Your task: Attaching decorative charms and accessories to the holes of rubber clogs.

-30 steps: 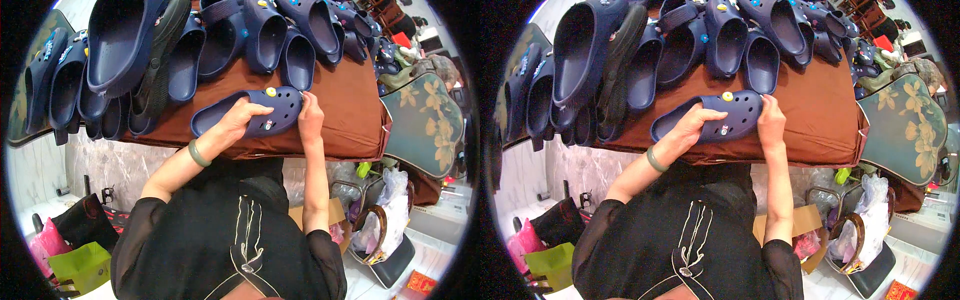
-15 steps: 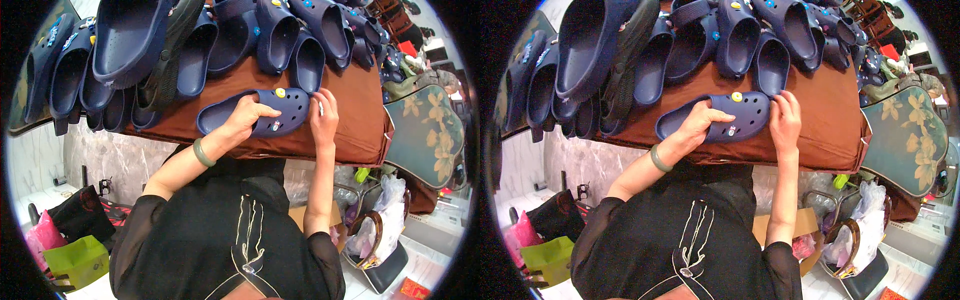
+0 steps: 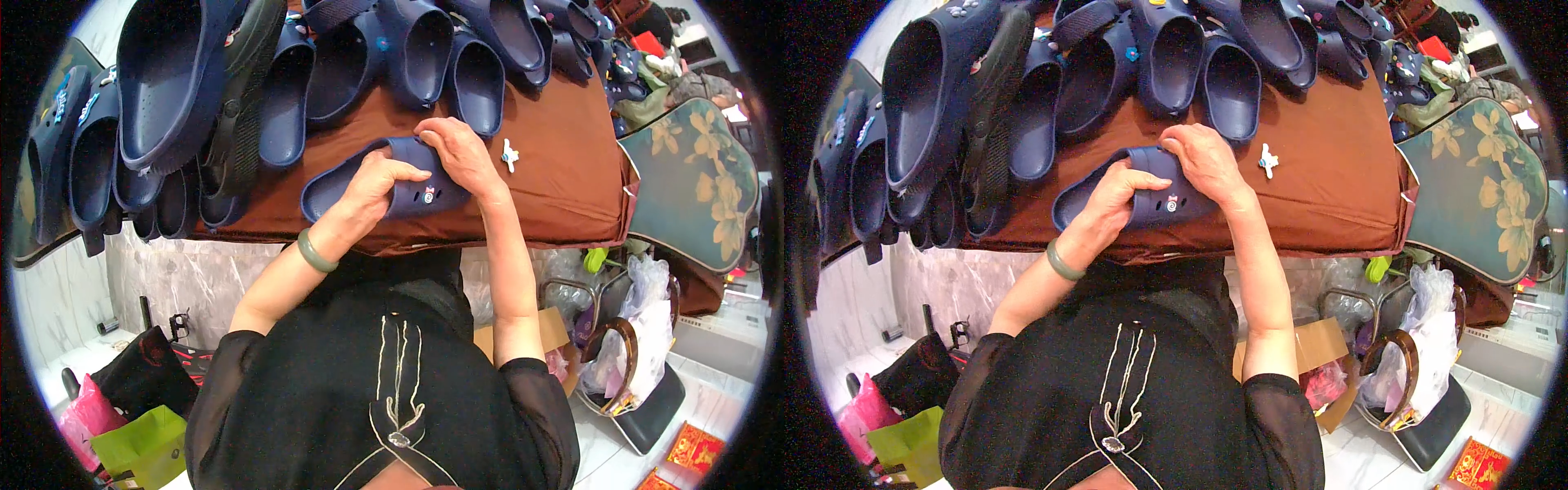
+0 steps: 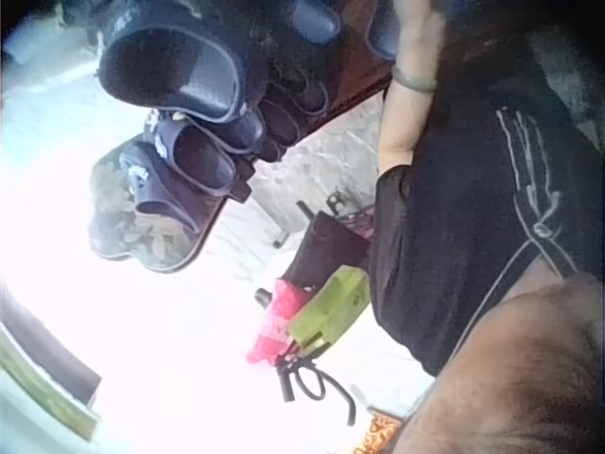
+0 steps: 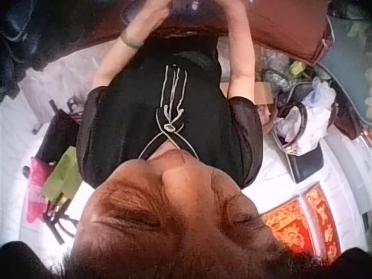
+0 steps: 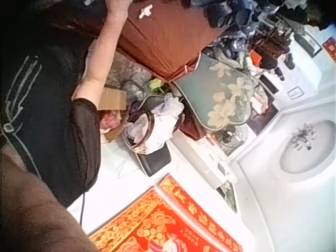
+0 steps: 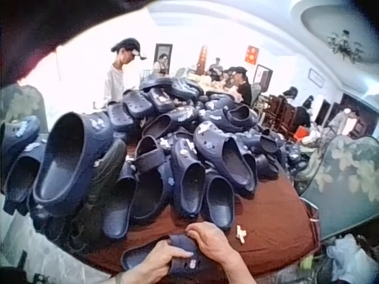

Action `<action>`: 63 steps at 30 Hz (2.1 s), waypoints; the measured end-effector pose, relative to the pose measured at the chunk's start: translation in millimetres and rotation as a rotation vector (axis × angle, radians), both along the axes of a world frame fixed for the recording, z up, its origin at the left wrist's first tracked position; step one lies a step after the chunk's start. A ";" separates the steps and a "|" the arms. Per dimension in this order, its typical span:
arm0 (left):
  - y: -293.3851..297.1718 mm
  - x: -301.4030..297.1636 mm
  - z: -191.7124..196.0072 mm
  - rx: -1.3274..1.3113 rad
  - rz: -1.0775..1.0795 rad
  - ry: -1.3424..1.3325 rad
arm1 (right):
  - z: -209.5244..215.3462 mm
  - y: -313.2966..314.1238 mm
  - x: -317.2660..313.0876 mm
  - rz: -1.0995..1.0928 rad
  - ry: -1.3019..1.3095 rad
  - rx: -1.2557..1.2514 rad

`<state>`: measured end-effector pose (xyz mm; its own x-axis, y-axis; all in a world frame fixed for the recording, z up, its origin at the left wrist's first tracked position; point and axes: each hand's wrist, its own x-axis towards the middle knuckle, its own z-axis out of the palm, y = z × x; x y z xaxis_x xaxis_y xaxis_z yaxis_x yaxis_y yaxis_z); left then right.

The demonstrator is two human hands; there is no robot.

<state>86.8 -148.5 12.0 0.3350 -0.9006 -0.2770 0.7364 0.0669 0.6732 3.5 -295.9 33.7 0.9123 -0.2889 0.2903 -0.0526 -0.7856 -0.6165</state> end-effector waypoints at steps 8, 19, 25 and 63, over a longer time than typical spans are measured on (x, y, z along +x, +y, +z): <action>1.6 -2.3 0.5 -0.012 0.017 -0.055 | -11.8 22.2 -13.6 -0.093 -0.312 -0.075; 9.9 2.4 8.1 0.173 -0.095 -0.446 | -29.0 49.4 -76.2 -0.373 -0.385 0.278; 7.7 -8.5 5.9 0.064 0.000 -0.421 | -26.3 73.2 -68.6 -0.373 -0.222 -0.180; 0.9 -4.2 2.0 0.069 -0.027 -0.350 | -49.1 -64.2 -114.3 -0.576 0.019 -0.629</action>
<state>82.6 -147.6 14.0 0.3968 -0.8934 -0.2105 0.4614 -0.0042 0.8872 -110.8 -360.1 -15.4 0.6789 -0.4991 0.5386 -0.5548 -0.8291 -0.0690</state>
